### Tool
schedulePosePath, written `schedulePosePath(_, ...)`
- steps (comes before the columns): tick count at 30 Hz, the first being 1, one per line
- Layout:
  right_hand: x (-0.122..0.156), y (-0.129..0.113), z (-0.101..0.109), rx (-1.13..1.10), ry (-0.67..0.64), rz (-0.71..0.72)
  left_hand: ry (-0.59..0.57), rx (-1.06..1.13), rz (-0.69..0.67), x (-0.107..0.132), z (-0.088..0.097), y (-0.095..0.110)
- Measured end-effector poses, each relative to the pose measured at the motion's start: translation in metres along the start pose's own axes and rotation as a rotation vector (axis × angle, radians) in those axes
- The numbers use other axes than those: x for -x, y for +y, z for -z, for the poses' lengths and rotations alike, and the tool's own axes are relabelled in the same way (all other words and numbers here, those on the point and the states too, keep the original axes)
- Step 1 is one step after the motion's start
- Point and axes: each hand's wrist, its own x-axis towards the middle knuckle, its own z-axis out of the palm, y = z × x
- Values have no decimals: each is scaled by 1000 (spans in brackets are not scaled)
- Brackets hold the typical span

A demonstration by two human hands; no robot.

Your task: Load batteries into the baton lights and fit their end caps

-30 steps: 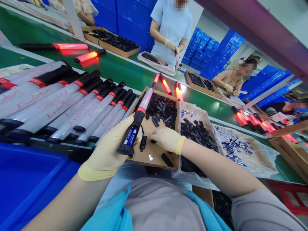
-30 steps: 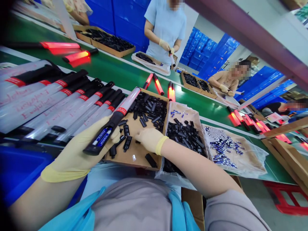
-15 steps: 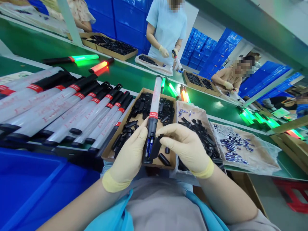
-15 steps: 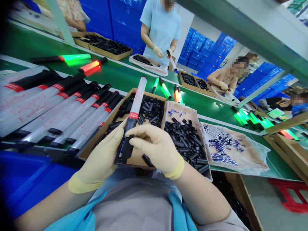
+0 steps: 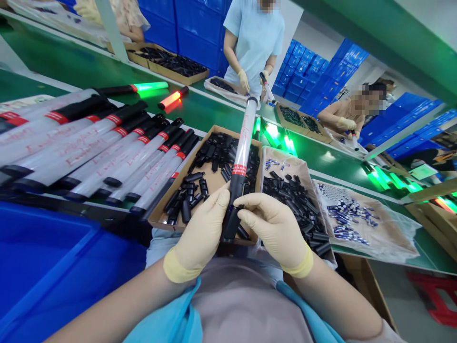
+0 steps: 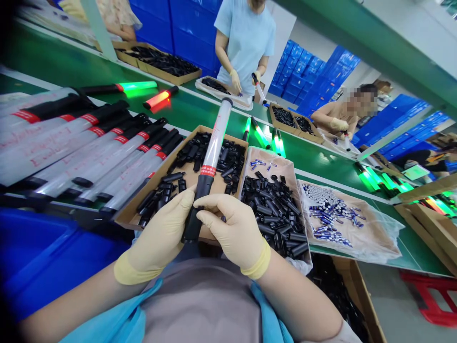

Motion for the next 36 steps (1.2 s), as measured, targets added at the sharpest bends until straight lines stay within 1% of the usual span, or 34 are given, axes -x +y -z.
schedulePosePath(2, 0, 0, 2, 77, 0, 44, -12, -12, -25, 1, -1, 3)
schedulePosePath(3, 0, 1, 1, 111, 21, 77, -22, -16, -39, 1, -2, 5)
schedulePosePath(5, -1, 4, 0, 176, 97, 145, -46, -22, -66, 3, -4, 10)
schedulePosePath(7, -2, 9, -2, 228, 160, 173, -47, -23, -73, 4, -6, 14)
schedulePosePath(10, -2, 11, -2, 283, 178, 179, -65, 38, -12, 5, -8, 13)
schedulePosePath(12, -1, 8, 1, 336, 201, 257, -98, 135, 62, 3, -7, 9)
schedulePosePath(13, 0, 6, 2, 381, 173, 332, -106, 198, 98, 2, -6, 7)
schedulePosePath(14, 0, 3, 3, 444, 99, 427, -106, 261, 135, 0, -5, 6)
schedulePosePath(17, -7, 1, 1, 726, -232, 686, -94, 433, 257, -8, 1, 7)
schedulePosePath(18, -12, 4, 0, 823, -298, 734, -101, 455, 290, -11, 4, 9)
schedulePosePath(19, -19, 8, -1, 900, -314, 766, -112, 459, 308, -14, 7, 11)
schedulePosePath(20, -28, 14, -2, 951, -293, 787, -123, 451, 309, -18, 10, 13)
schedulePosePath(21, -40, 22, -1, 975, -257, 808, -128, 442, 299, -21, 13, 15)
schedulePosePath(23, -68, 40, 1, 952, -171, 827, -131, 406, 250, -27, 20, 15)
schedulePosePath(25, -102, 60, 5, 875, -85, 776, -126, 352, 208, -31, 26, 13)
schedulePosePath(27, -139, 79, 10, 844, -29, 595, -119, 293, 182, -32, 33, 11)
schedulePosePath(29, -175, 94, 17, 874, 5, 390, -75, 183, 153, -33, 43, 9)
schedulePosePath(31, -206, 107, 27, 925, 20, 247, 8, -71, 98, -34, 61, 8)
schedulePosePath(33, -231, 120, 41, 965, 16, 157, 117, -420, 11, -38, 87, 10)
schedulePosePath(36, -255, 141, 67, 1052, -15, -23, 290, -853, -149, -44, 127, 18)
